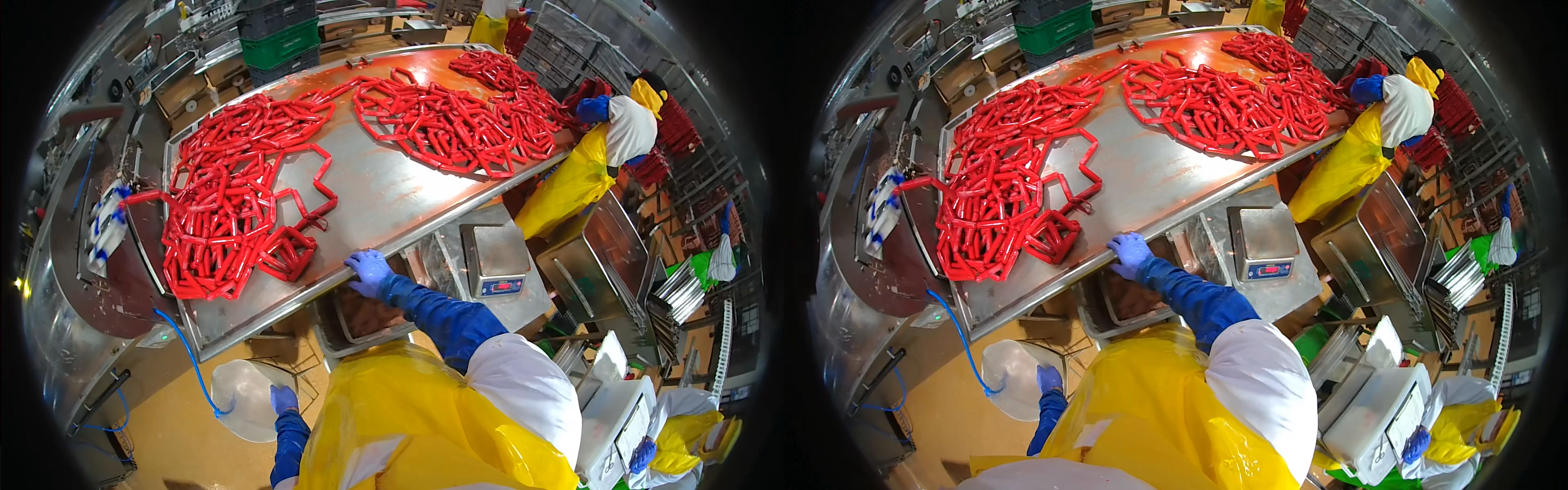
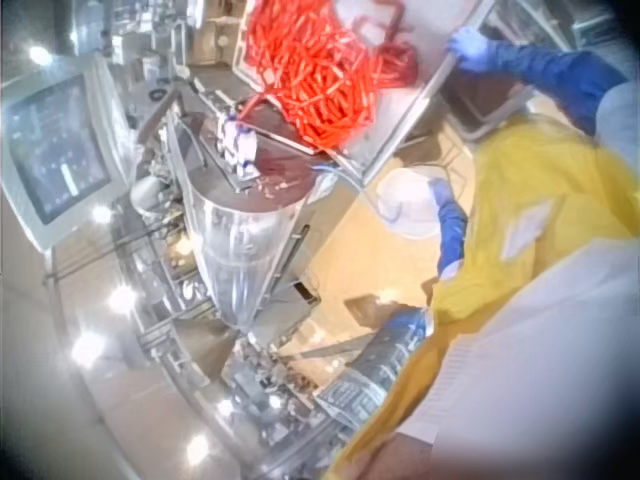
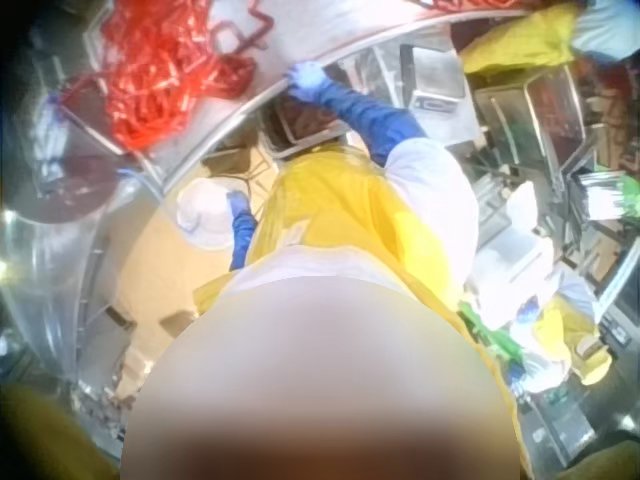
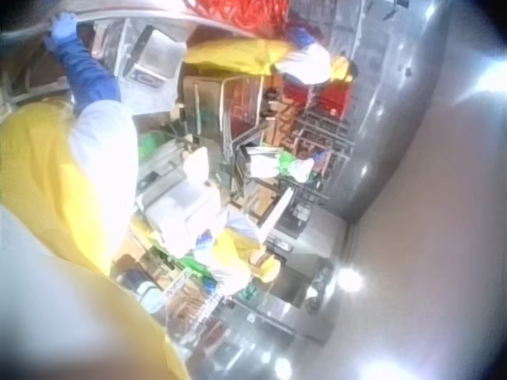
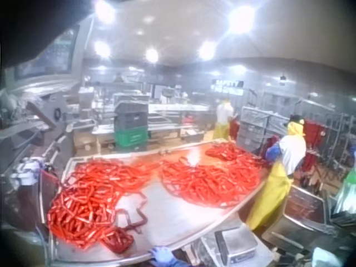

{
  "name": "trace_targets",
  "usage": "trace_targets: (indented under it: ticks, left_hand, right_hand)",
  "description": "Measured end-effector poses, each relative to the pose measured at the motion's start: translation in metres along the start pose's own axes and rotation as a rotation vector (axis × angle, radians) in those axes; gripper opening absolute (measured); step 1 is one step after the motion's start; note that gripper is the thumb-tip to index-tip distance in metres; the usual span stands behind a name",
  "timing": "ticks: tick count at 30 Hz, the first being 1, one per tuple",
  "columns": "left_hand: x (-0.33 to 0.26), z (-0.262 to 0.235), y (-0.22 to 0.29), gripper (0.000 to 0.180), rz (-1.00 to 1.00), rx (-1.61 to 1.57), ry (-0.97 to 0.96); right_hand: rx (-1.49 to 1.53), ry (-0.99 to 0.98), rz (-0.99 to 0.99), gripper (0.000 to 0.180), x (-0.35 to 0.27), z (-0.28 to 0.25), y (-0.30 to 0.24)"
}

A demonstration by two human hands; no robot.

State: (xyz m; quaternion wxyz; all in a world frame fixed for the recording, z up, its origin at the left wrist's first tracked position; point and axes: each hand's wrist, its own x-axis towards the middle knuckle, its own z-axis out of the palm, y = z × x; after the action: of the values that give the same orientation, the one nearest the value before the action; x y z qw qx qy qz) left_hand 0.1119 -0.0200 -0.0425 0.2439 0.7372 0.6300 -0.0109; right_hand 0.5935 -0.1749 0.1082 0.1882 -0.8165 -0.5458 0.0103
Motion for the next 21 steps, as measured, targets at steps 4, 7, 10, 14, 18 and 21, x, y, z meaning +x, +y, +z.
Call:
trace_targets:
  ticks: [4,7,10,14,18,21]
  left_hand:
    - [0.002,0.003,0.0,0.057,0.012,0.006,0.012]
    - [0.024,0.021,-0.044,0.055,0.085,0.184,-0.012]
    - [0.02,0.02,-0.026,0.053,0.029,0.008,-0.028]
    - [0.014,0.01,-0.026,0.05,-0.024,-0.131,-0.039]
    - [-0.003,-0.003,-0.005,0.048,0.004,-0.175,0.007]
    - [-0.008,-0.01,0.004,0.047,0.01,-0.192,-0.017]
  right_hand:
    - [-0.05,-0.078,0.187,0.061,0.014,-0.024,-0.029]
    - [-0.024,-0.056,0.154,0.061,0.018,-0.019,-0.038]
    - [-0.037,-0.056,0.155,0.062,0.013,-0.011,-0.024]
    - [-0.063,-0.069,0.152,0.06,0.016,-0.013,-0.031]
    - [-0.072,-0.108,0.2,0.059,0.018,-0.017,-0.033]
    - [-0.09,-0.125,0.212,0.058,0.018,-0.022,-0.034]
